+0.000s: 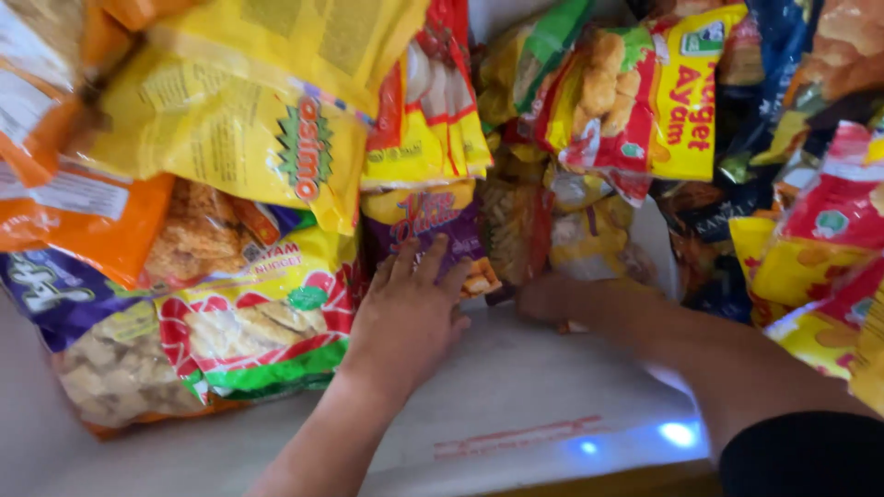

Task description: Organizing and sorting various bags of frozen food inside a chest freezer.

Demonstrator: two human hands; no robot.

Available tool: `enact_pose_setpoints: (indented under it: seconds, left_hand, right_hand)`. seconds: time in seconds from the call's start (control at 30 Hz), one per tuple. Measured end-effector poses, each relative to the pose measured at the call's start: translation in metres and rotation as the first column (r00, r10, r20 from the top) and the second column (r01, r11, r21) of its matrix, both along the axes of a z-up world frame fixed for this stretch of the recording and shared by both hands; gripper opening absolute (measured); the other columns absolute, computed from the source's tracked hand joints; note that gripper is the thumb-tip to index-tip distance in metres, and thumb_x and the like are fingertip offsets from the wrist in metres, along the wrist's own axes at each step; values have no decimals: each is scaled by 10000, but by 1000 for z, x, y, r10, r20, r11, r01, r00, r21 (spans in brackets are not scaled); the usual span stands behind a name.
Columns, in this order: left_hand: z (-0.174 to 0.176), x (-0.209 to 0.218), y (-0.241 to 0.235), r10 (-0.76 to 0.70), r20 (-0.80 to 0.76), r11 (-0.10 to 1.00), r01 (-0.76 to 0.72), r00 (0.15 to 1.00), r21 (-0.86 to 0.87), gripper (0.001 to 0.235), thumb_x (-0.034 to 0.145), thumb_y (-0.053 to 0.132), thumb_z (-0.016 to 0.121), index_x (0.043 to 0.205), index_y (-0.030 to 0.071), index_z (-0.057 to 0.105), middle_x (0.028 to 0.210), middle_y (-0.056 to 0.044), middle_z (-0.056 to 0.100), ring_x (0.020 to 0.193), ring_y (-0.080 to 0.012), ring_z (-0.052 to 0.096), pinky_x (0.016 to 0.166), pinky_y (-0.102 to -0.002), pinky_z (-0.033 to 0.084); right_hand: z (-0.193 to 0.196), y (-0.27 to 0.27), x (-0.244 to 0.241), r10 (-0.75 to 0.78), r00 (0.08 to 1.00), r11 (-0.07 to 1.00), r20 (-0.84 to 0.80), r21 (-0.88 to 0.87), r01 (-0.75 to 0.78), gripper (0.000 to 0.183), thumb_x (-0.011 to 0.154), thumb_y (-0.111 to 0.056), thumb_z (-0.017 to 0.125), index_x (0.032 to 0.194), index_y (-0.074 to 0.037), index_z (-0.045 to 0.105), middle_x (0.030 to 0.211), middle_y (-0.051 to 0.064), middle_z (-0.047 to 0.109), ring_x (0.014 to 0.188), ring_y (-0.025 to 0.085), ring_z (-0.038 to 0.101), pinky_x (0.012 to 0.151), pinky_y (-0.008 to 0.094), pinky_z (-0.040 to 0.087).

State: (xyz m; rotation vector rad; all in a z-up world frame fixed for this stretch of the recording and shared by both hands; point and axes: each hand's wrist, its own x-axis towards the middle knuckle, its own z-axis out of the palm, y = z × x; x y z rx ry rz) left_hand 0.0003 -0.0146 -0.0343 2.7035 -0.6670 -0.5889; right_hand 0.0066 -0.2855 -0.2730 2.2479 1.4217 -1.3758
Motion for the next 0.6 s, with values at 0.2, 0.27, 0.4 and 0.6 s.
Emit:
enact_pose_setpoints:
  seconds: [0.2, 0.27, 0.4, 0.6]
  left_hand:
    - [3, -1, 1, 17, -31, 999, -18, 999, -35, 721, 750, 335, 784, 1412, 144, 573, 1537, -183, 456, 1403, -440, 420, 1100, -534, 348]
    - [5, 4, -1, 17, -18, 999, -18, 1000, -36, 725, 752, 335, 782, 1417, 141, 568, 1539, -188, 451, 1402, -443, 416, 1098, -535, 344]
    - [7, 4, 2, 17, -36, 999, -18, 999, -37, 732, 760, 339, 779, 1423, 124, 558, 1540, -197, 447, 1384, -433, 407, 1095, -543, 339]
    - [11, 6, 2, 26, -53, 999, -27, 998, -26, 711, 757, 341, 783, 1395, 122, 558, 1523, -190, 440, 1390, -432, 399, 1116, -560, 344]
  right_hand:
    - [5, 13, -8, 34, 995, 970, 89, -242, -12, 519, 876, -402, 639, 1336, -174, 562, 1341, 119, 546, 1255, 356, 488, 1021, 612, 353]
    - [8, 17, 3, 54, 988, 947, 146, -321, -4, 576, 887, -436, 625, 1398, -191, 519, 1415, 109, 498, 1326, 352, 432, 1071, 635, 296]
    - [13, 31, -14, 96, 978, 887, 183, -462, -1, 693, 909, -504, 597, 1522, -225, 434, 1561, 88, 402, 1468, 343, 322, 1173, 679, 183]
    - [15, 0, 10, 82, 891, 856, 446, -490, 166, 754, 936, -457, 567, 1598, -179, 336, 1656, 125, 230, 1508, 449, 163, 995, 779, 272]
